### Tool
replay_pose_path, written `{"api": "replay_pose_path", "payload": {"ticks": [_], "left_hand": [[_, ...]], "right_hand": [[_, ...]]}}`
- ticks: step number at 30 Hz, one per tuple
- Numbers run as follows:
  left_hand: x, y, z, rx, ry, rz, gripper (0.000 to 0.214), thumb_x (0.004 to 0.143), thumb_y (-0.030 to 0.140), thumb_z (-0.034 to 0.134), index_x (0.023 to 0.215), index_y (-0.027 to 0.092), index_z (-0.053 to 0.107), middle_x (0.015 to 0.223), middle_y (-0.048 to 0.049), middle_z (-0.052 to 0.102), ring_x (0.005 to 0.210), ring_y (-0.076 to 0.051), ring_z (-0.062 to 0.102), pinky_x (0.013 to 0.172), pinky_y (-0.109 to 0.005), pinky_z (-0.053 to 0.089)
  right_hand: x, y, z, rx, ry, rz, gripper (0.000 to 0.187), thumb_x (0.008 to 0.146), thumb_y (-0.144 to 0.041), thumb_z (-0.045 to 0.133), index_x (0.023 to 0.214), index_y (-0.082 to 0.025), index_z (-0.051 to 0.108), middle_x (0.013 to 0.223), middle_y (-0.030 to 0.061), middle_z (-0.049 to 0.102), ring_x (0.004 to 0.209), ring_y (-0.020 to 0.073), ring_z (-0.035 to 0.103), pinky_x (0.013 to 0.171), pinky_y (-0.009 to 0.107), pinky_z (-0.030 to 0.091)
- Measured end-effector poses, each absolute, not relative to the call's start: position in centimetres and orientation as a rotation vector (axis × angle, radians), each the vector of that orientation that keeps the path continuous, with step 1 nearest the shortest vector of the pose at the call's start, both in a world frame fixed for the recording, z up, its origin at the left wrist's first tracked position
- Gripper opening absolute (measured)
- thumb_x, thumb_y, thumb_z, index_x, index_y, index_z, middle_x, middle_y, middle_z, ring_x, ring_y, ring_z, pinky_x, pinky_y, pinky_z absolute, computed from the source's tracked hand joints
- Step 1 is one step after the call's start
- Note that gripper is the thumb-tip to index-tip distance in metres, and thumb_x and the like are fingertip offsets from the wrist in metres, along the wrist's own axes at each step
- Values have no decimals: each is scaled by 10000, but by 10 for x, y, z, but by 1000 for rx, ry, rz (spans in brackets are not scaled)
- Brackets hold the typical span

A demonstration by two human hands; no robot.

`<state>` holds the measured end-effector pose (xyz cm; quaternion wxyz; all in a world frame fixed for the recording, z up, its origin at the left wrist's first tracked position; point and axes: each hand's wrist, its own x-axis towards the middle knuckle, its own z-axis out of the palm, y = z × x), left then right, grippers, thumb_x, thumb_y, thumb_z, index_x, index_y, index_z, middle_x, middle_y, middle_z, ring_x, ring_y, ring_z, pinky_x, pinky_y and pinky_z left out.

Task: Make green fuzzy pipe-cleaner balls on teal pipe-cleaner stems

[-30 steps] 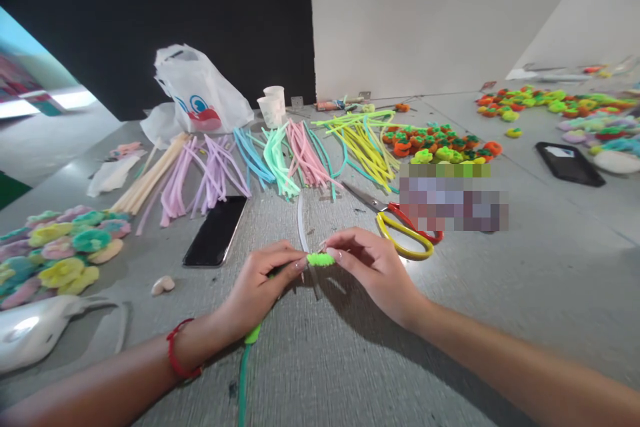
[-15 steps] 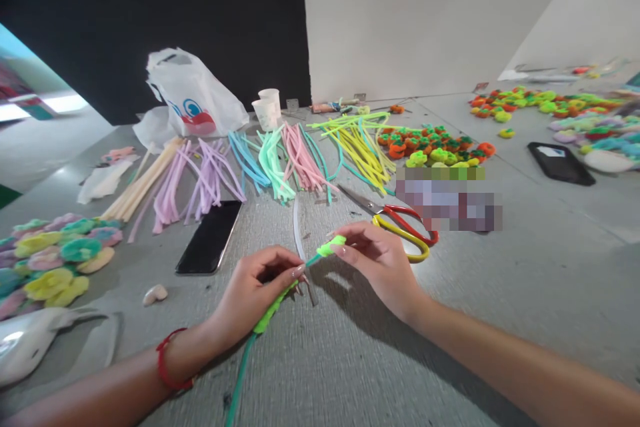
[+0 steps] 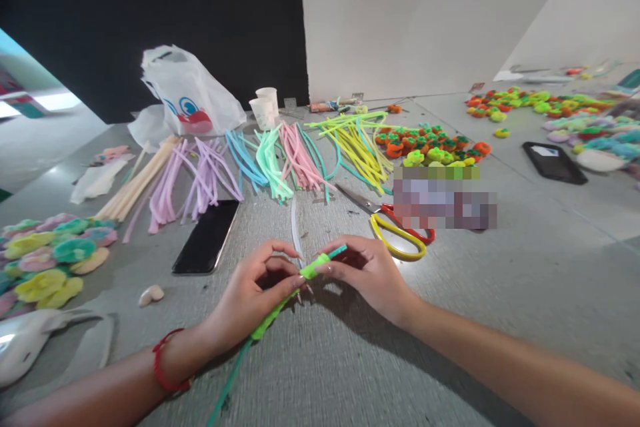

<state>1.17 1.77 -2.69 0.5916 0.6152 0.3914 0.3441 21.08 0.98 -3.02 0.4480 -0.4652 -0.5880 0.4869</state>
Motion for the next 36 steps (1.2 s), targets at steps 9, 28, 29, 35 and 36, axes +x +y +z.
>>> {"api": "replay_pose_path", "payload": {"ticks": [9,28,29,35,36], "left_hand": [[16,19,-20,1542,942,777,356,814,386,611,1073,154,529,739,-24,653,636,-132,608,582,-246,469],[22,19,-24,1554,872,580,252,810,377,633,798,131,681,672,-51,684,604,-126,626,592,-241,497],[21,20,-23,1524,855,561,251,811,375,632,796,129,681,669,-48,681,596,-122,626,585,-238,500],[17,22,-19,1370,824,541,240,787,357,660,815,119,657,725,-65,692,587,-119,647,553,-229,514],[17,23,-19,1351,816,533,242,780,356,666,828,119,654,732,-68,695,582,-120,649,547,-230,516]], "right_hand": [[211,10,-28,-1148,-1612,1182,222,812,-398,651,768,-184,687,639,9,630,575,125,556,548,252,427],[215,7,-19,-1085,-1521,1054,249,810,-389,651,676,-180,650,597,-20,557,578,102,499,563,233,385],[216,7,-19,-1089,-1513,1058,237,807,-381,654,678,-182,646,597,-23,555,571,101,499,555,233,382],[219,12,-20,-1132,-1480,998,223,821,-365,631,677,-194,637,587,-26,551,548,102,518,532,234,405],[219,13,-21,-1134,-1481,980,194,828,-360,622,727,-197,648,617,-22,569,558,104,534,540,236,424]]}}
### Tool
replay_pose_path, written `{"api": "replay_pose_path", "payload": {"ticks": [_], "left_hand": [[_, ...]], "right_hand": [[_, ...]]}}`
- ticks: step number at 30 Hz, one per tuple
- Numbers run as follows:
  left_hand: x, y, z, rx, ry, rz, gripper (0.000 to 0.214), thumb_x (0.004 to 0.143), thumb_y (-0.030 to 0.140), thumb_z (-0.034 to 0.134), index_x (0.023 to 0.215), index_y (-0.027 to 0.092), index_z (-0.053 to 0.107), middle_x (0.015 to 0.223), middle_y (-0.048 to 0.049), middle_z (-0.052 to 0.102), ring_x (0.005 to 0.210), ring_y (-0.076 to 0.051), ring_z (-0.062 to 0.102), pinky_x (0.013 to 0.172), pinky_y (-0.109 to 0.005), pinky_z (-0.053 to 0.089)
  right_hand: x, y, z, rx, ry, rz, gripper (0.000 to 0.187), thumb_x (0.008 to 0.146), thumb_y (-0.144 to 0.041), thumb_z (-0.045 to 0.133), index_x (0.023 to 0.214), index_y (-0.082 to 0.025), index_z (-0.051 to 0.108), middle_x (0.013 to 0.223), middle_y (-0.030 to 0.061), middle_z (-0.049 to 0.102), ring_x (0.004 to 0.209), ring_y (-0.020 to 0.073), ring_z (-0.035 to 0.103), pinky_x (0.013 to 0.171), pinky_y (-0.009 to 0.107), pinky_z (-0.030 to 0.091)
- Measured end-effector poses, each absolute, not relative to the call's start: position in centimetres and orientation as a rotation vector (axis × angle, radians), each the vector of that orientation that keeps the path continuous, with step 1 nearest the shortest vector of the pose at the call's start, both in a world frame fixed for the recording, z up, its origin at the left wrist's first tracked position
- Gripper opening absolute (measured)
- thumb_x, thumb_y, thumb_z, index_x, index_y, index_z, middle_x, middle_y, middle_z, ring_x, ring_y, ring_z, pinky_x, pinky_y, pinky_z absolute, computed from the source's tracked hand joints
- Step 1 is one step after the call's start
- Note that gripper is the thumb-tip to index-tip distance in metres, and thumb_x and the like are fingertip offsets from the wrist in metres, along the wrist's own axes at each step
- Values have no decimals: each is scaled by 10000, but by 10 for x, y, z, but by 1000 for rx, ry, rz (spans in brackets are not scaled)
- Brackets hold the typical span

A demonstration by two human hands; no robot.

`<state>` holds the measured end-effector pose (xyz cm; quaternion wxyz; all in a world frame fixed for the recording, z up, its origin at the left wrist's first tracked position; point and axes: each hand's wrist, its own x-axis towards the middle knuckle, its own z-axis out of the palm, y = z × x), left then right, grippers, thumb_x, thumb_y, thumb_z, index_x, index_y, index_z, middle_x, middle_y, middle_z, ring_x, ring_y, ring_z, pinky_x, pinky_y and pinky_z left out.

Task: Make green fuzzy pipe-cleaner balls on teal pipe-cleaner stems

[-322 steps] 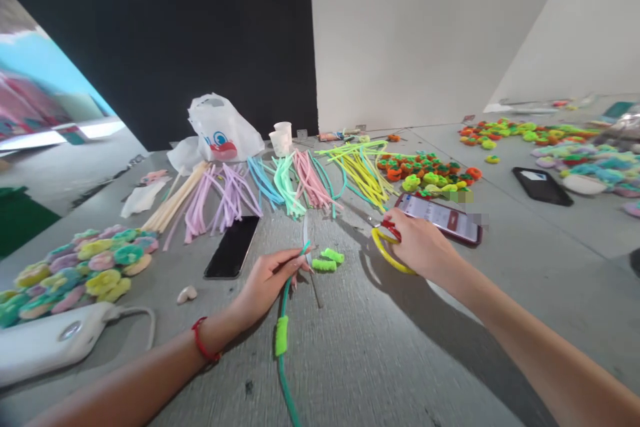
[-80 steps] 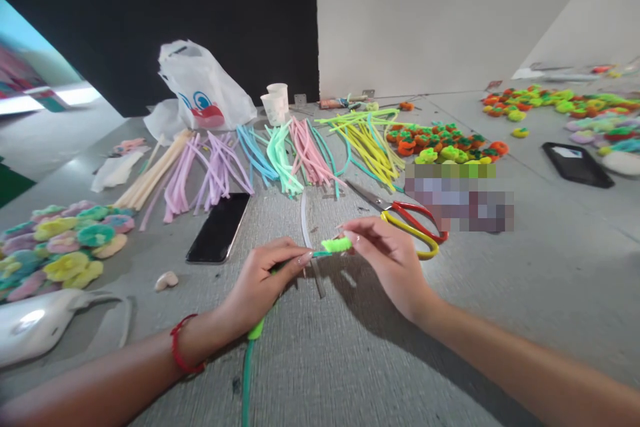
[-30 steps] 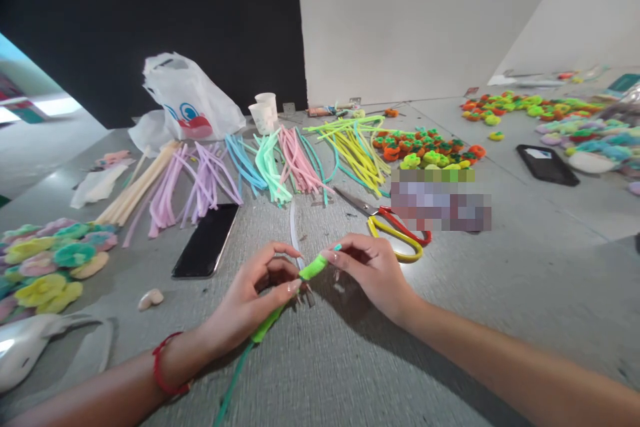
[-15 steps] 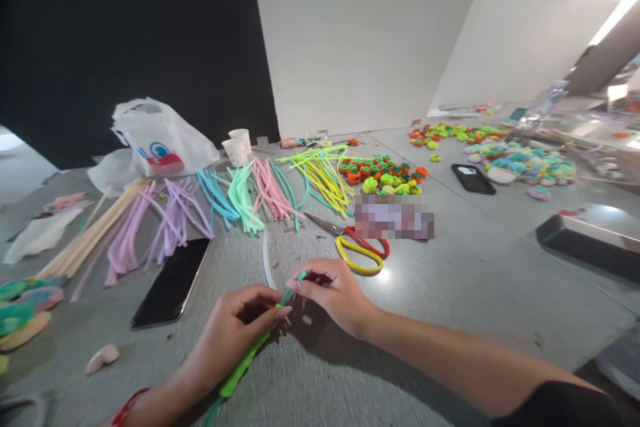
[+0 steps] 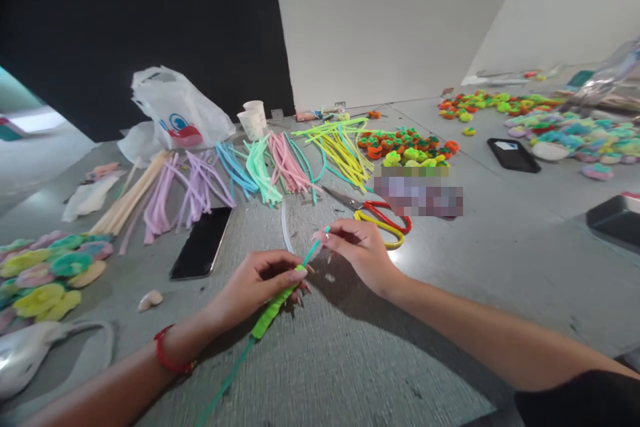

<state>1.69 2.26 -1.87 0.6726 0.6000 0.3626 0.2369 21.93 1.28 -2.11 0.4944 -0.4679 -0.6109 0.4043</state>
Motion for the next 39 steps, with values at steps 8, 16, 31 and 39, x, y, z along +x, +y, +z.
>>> {"api": "replay_pose_path", "payload": {"ticks": [8,16,31,39], "left_hand": [[14,42,-19,1040,1022,1315,213,768,320,673,859,145,593,702,-16,660,497,-53,559,434,-148,408],[15,41,-28,930,984,1465,211,812,238,603,999,154,556,743,5,610,538,-56,550,474,-168,424],[10,25,-25,1382,974,1015,224,804,340,624,898,137,625,619,25,549,451,-42,416,427,-170,343],[15,16,-16,1412,944,763,335,626,359,793,729,143,558,533,63,452,437,-30,353,403,-167,264]], "right_hand": [[212,-8,-26,-759,-2118,267,355,871,-159,573,1214,-228,517,862,4,609,675,107,563,628,244,473],[177,-42,-21,-117,-2799,-188,306,934,-203,494,1232,-212,566,1170,64,623,766,125,549,664,284,454],[203,-18,-22,-884,-1896,536,91,881,-171,565,792,-182,551,701,-2,562,645,106,529,601,235,440],[198,-10,-25,-1072,-1654,1127,179,858,-335,605,768,-183,581,670,-23,530,594,92,473,532,217,376]]}}
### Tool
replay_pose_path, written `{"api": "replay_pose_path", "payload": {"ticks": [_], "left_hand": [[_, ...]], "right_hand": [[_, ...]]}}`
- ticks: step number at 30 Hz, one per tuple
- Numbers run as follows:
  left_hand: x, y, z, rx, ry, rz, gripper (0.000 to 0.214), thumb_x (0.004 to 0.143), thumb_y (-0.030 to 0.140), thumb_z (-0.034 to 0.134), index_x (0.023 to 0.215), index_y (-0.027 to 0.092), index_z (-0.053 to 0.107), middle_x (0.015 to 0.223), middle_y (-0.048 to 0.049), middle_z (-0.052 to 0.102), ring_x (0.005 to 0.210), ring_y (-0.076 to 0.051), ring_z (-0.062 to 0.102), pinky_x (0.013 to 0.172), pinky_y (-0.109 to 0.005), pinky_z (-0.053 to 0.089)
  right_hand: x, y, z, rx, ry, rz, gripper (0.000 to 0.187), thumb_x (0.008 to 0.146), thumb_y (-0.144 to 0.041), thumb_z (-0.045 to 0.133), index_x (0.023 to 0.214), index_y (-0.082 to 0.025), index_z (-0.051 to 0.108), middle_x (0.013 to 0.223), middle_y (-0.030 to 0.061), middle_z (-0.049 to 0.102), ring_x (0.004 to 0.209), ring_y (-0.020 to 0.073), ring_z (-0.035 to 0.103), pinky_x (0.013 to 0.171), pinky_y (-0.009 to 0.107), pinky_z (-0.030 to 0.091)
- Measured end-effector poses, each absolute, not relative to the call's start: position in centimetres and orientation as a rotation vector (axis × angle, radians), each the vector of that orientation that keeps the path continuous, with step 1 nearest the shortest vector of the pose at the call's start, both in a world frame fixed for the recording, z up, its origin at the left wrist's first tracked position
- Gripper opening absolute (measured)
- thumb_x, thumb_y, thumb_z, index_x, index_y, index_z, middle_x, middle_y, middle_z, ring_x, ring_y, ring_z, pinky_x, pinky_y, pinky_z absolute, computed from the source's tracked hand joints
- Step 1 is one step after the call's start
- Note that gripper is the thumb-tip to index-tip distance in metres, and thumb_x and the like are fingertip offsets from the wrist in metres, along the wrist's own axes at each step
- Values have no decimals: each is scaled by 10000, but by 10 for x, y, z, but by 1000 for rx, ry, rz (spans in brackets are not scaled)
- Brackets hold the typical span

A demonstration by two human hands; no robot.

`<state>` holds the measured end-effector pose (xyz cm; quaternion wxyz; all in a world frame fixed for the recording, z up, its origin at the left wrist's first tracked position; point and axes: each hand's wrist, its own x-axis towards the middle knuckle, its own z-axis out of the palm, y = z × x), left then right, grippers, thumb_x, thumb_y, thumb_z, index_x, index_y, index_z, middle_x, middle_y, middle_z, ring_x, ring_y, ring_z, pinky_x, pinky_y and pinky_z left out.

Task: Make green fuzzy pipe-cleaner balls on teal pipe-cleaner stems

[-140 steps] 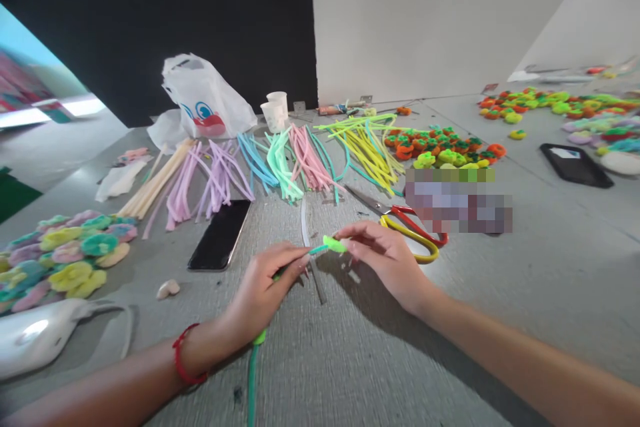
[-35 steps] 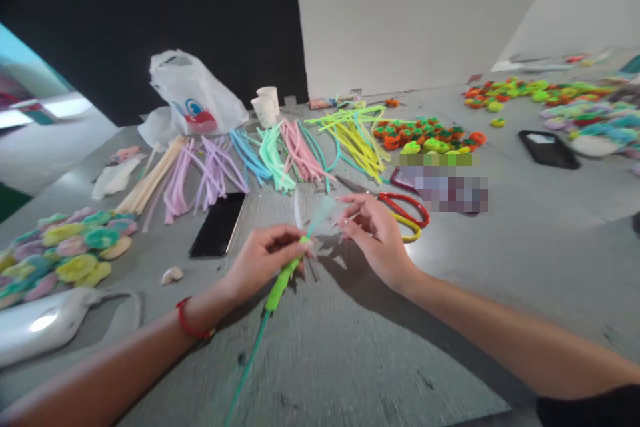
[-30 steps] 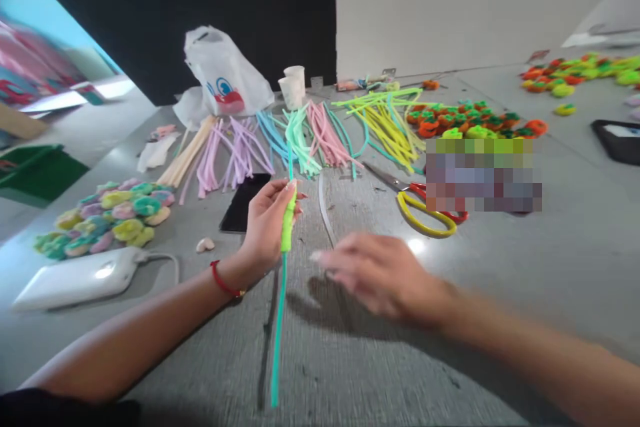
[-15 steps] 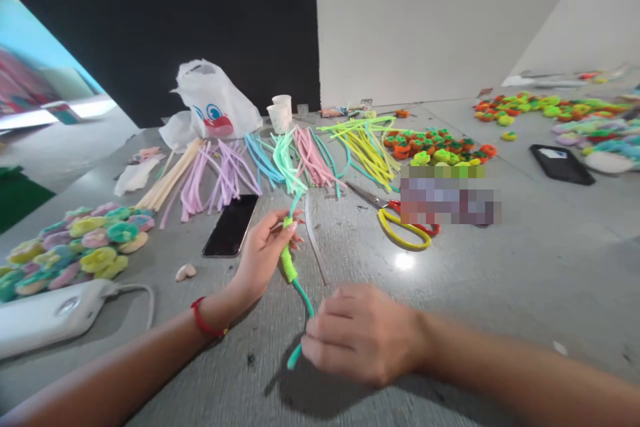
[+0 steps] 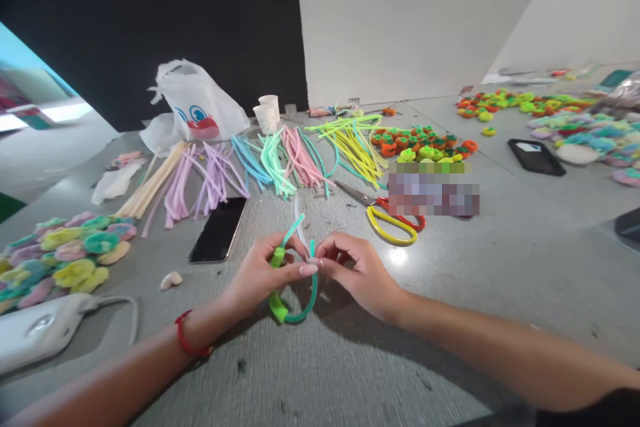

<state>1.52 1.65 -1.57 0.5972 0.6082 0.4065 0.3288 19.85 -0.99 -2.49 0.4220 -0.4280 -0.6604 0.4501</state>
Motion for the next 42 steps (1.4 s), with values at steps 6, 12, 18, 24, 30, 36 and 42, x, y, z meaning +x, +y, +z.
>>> {"api": "replay_pose_path", "payload": {"ticks": [6,12,18,24,30,36,42], "left_hand": [[20,9,-21,1252,937,771,326,708,394,730,784,165,511,552,69,458,448,-36,375,416,-154,284],[20,9,-21,1160,999,775,321,666,387,755,669,132,559,508,56,443,440,-32,337,414,-165,245],[20,7,-19,1185,987,780,301,689,376,740,770,145,564,616,42,500,485,-38,400,438,-161,299],[21,6,-22,1302,992,807,293,773,424,647,713,156,544,498,72,418,417,-44,358,417,-174,291],[20,6,-23,1374,984,783,268,807,408,609,730,163,530,476,75,414,407,-49,364,415,-178,289],[20,2,-22,1406,938,789,272,885,428,490,820,164,508,473,73,431,418,-54,371,436,-180,293],[22,3,-22,1352,918,782,382,889,510,428,792,161,551,488,49,459,413,-58,393,412,-182,278]], "right_hand": [[195,-13,-27,-1081,-1678,1000,112,802,-252,655,775,-183,571,672,-27,545,610,92,499,573,217,418],[192,-12,-28,-1109,-1700,977,163,825,-316,642,768,-175,583,648,-20,574,593,94,520,556,216,432],[194,-12,-27,-1052,-1757,930,142,844,-300,625,781,-173,629,680,-4,627,627,106,554,590,232,454],[197,-12,-26,-1046,-1801,984,116,816,-282,654,812,-172,618,687,-9,601,609,100,525,579,235,434],[195,-11,-29,-1112,-1767,1106,253,810,-269,645,981,-193,475,711,-37,556,602,97,507,541,222,410],[199,-9,-29,-1123,-1796,1044,145,827,-293,635,848,-180,546,627,-38,551,551,90,493,512,217,393],[206,-3,-24,-1096,-1737,848,126,846,-300,605,814,-183,573,657,-22,571,587,94,526,531,215,419]]}}
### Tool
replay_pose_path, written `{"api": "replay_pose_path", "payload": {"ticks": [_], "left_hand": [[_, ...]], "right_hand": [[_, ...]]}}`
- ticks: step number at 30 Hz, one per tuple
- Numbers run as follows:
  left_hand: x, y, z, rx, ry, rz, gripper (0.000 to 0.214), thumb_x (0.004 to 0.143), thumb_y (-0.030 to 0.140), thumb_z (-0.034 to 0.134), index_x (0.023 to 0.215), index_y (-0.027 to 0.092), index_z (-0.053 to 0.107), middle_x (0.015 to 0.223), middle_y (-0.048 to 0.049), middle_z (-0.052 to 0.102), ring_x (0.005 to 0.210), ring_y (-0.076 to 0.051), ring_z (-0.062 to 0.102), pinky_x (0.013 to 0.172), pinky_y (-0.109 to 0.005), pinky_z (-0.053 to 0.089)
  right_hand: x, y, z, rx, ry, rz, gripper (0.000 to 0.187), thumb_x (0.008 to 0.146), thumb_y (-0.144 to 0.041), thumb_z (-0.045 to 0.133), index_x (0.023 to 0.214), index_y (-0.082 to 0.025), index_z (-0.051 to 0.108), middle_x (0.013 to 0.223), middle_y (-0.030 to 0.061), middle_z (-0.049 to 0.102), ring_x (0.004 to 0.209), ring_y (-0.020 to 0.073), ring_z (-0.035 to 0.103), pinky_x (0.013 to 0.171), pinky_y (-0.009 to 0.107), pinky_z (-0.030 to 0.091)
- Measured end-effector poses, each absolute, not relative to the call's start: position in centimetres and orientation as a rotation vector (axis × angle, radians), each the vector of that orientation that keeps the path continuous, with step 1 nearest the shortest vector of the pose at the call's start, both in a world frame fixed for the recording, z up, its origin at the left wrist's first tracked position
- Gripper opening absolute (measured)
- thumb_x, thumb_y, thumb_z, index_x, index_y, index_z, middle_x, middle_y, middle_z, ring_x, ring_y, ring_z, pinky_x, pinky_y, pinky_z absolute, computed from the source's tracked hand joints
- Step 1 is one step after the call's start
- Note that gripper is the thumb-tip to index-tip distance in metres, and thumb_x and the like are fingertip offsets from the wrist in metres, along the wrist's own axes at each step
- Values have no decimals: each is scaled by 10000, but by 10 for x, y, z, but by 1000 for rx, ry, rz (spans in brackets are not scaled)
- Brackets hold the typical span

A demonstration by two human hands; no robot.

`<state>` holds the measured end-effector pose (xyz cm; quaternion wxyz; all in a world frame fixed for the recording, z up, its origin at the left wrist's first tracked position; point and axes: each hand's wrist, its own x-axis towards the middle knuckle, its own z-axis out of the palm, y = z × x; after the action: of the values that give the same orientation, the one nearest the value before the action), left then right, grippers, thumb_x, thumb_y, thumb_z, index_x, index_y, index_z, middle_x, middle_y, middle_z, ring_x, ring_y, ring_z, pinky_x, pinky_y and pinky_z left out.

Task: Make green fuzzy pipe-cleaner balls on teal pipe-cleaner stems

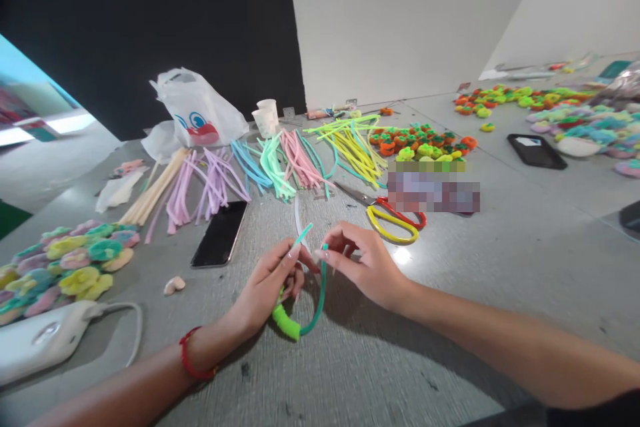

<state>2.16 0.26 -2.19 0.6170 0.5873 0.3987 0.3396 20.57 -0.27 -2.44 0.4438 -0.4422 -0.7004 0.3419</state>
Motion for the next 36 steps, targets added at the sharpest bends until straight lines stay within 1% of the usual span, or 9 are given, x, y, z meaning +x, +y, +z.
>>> {"api": "replay_pose_path", "payload": {"ticks": [4,8,11,14,18,23,28,33,36], "left_hand": [[21,4,-26,1391,917,789,388,883,500,452,771,154,586,516,38,467,421,-54,385,408,-185,292],[21,3,-27,1400,988,761,271,777,404,652,889,161,612,628,31,548,427,-39,372,406,-184,296],[23,4,-25,1453,932,742,228,714,330,725,822,150,636,725,-12,615,529,-65,472,505,-205,396],[25,4,-25,1478,910,775,195,730,321,710,760,143,635,685,-17,602,613,-101,525,584,-229,441],[26,4,-26,1411,950,735,246,729,355,708,812,146,608,582,35,526,464,-59,432,438,-186,360],[25,2,-26,1338,900,705,238,734,336,699,780,164,541,662,-12,648,457,-70,501,407,-177,370],[25,1,-23,1344,951,820,183,745,297,689,810,147,607,691,-38,684,536,-80,544,465,-173,383],[22,1,-21,1281,999,854,215,712,330,720,759,128,662,624,-29,664,441,-46,422,422,-180,313],[20,2,-22,1239,980,835,228,704,342,726,736,125,664,600,-21,649,400,-28,350,386,-179,263]], "right_hand": [[210,2,-22,-1077,-1717,815,174,858,-342,594,787,-184,585,645,-23,566,582,94,530,537,216,427],[211,1,-23,-1091,-1738,795,166,855,-346,609,806,-187,605,659,-22,578,593,92,526,531,207,416],[210,-1,-24,-1095,-1747,752,154,853,-340,616,843,-186,611,703,-12,599,620,93,536,543,205,422],[207,-2,-25,-1067,-1752,776,150,849,-333,622,847,-185,603,696,-15,597,610,90,539,540,202,427],[204,-3,-27,-1023,-1752,831,133,837,-311,645,829,-187,596,713,-17,589,630,91,545,559,206,439],[205,-3,-28,-981,-1793,786,129,824,-288,669,819,-185,591,757,-10,582,631,90,529,564,221,437],[207,3,-24,-909,-1843,621,125,830,-269,666,757,-189,604,693,-15,590,633,97,540,572,233,432],[226,10,5,-904,-1927,398,120,863,-296,620,768,-223,630,698,-2,627,643,125,567,612,275,448],[253,16,24,-1182,-1928,200,150,903,-353,541,854,-243,630,781,26,655,703,152,593,631,294,446]]}}
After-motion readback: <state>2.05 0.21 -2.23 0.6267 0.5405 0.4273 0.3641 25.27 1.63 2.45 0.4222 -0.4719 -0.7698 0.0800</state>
